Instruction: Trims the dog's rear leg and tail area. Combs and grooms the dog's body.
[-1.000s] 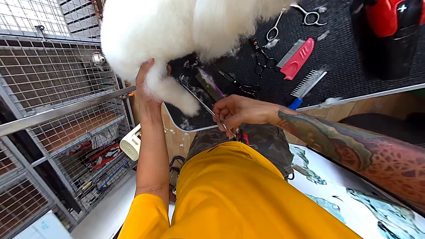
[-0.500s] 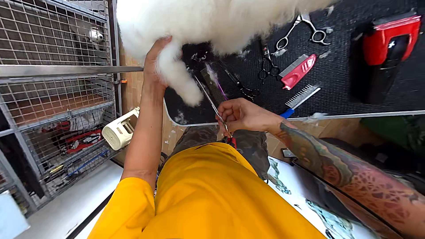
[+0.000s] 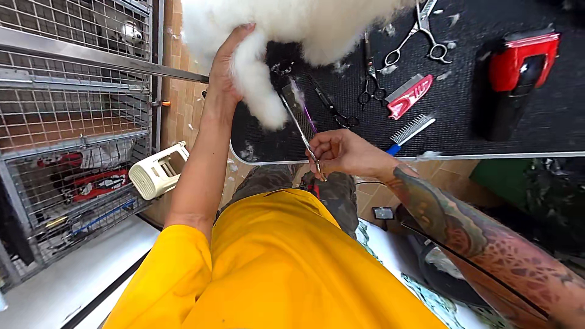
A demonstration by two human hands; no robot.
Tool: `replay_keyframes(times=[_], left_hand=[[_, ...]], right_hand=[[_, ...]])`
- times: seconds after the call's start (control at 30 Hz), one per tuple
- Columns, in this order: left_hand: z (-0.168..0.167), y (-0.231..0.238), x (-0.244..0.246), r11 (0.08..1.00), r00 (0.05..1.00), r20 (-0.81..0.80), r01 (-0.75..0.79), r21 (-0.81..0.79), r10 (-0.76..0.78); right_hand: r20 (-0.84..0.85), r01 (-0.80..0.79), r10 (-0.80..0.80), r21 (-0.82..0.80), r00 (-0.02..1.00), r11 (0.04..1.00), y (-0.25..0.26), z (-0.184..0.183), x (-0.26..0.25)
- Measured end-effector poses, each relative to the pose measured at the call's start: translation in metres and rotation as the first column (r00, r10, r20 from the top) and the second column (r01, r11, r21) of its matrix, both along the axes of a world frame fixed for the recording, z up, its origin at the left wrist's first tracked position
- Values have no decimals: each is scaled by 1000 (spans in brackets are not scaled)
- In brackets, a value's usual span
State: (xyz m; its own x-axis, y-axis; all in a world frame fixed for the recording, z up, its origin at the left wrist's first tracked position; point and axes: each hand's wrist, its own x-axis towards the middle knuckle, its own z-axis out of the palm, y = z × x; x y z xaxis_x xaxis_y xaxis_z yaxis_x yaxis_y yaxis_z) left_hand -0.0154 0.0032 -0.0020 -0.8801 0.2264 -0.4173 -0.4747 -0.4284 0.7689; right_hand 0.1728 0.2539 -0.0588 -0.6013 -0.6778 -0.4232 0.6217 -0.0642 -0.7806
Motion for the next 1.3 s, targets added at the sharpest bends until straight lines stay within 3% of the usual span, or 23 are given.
replay_keyframes(times=[0.07,0.17,0.3,0.47,0.63,0.73,0.83,1.0,1.3], left_hand=[[0,0,-1,1000,1000,9,-1,12,1],[2,0,-1,1000,999,34,-4,14,4],[2,-1,-3,999,1000,22,14,38,-14],[2,-4,-6,998,999,28,19,66,-21],[3,-2,-5,991,998,51,30,133,-37],[4,-2,-6,987,997,64,36,157,-46],[4,-2,-6,985,997,58,38,170,-48],[4,-1,-6,987,998,52,35,155,-43],[5,3,-3,998,999,36,33,63,-35]], right_hand=[[-162,13,0,76,987,997,0,9,2],[-334,-96,162,204,928,974,-4,28,2],[-315,-262,389,377,866,888,-3,23,0],[-271,-169,351,522,896,836,-6,15,-12],[-390,-32,257,498,884,867,-25,25,-22],[-439,-96,322,464,838,881,-17,24,-21],[-350,-207,354,394,867,895,-2,14,-19],[-207,-202,258,258,944,945,4,6,-29],[-231,-190,257,277,938,942,-5,8,-46]])
